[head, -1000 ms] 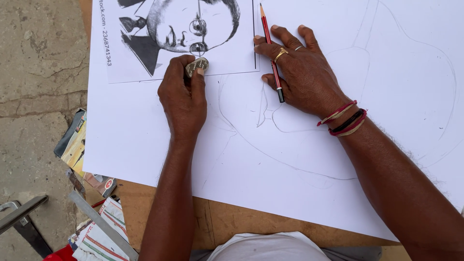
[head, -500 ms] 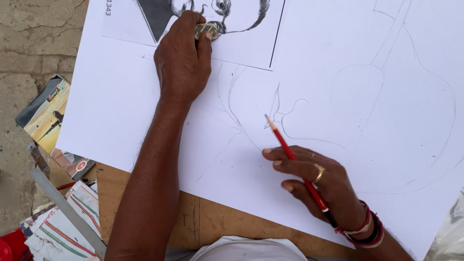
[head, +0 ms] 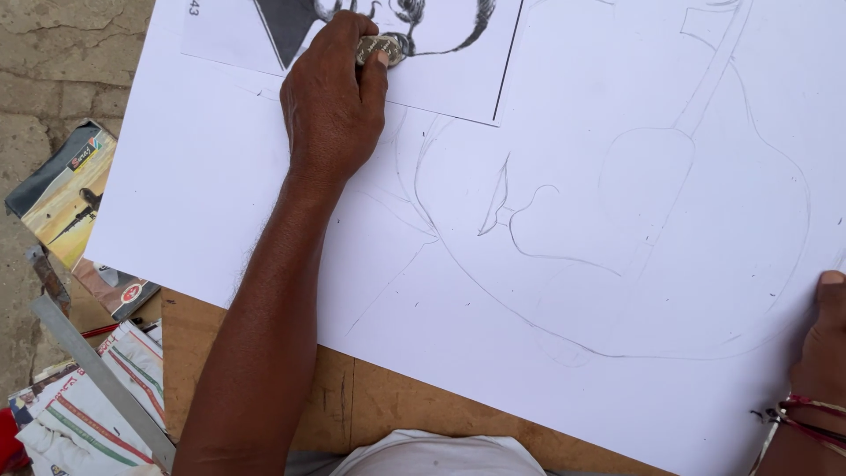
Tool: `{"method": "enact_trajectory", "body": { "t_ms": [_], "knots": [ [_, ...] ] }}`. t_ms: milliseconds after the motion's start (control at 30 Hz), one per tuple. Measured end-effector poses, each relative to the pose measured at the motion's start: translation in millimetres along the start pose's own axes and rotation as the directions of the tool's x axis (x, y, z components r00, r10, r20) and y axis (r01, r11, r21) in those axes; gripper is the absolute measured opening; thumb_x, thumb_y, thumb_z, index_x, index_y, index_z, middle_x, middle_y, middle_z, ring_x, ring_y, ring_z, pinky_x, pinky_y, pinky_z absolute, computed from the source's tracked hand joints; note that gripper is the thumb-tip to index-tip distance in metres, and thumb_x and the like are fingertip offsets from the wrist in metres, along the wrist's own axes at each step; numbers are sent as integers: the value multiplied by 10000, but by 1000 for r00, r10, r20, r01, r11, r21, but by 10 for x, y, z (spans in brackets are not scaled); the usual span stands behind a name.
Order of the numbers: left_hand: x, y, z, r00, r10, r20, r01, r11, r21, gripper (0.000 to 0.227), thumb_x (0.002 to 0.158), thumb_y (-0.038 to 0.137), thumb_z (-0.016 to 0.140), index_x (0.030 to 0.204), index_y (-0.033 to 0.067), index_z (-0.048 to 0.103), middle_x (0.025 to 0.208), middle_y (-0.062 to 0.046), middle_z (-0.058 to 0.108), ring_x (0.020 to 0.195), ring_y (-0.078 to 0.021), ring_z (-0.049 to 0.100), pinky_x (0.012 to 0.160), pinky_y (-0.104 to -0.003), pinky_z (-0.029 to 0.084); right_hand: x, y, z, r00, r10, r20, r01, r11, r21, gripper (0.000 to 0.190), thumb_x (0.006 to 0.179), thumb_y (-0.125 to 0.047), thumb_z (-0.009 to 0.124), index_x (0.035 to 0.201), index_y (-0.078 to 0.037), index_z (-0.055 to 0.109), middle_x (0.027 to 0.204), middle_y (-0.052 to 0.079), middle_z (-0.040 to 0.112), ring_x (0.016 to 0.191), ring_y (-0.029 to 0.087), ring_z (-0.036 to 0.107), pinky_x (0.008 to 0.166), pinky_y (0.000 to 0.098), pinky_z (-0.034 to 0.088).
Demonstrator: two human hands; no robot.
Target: Sketching a portrait of a person on a large sheet of paper using a pencil and a reference image.
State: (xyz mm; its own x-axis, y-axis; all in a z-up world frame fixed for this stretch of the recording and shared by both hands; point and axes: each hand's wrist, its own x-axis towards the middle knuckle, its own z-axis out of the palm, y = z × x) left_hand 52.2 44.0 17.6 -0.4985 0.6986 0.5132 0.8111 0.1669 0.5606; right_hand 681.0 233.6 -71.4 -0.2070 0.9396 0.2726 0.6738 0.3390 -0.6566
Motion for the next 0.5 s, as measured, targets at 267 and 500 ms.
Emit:
{"method": "enact_trajectory", "body": {
  "t_ms": [267,500],
  "knots": [
    [113,-152,-55,1000,30,8,-30,1000,4,161,1038,96,675,1186,63,621,986,-73,734,837,-160,728,720,-374,570,-848,-304,-88,991,-107,-82,24,733,-679,339,1172,-234,621,1019,65,666,852,139,705,750,213,679,637,295,539],
    [77,-244,69,994,90,-68,-88,996,34,182,1027,134,692,1177,52,628,917,-72,705,768,-164,683,653,-380,543,-558,-2191,293,973,233,9,-167,726,-667,461,1154,-317,548,906,48,681,762,230,696,652,283,701,606,320,505]
  ]
}}
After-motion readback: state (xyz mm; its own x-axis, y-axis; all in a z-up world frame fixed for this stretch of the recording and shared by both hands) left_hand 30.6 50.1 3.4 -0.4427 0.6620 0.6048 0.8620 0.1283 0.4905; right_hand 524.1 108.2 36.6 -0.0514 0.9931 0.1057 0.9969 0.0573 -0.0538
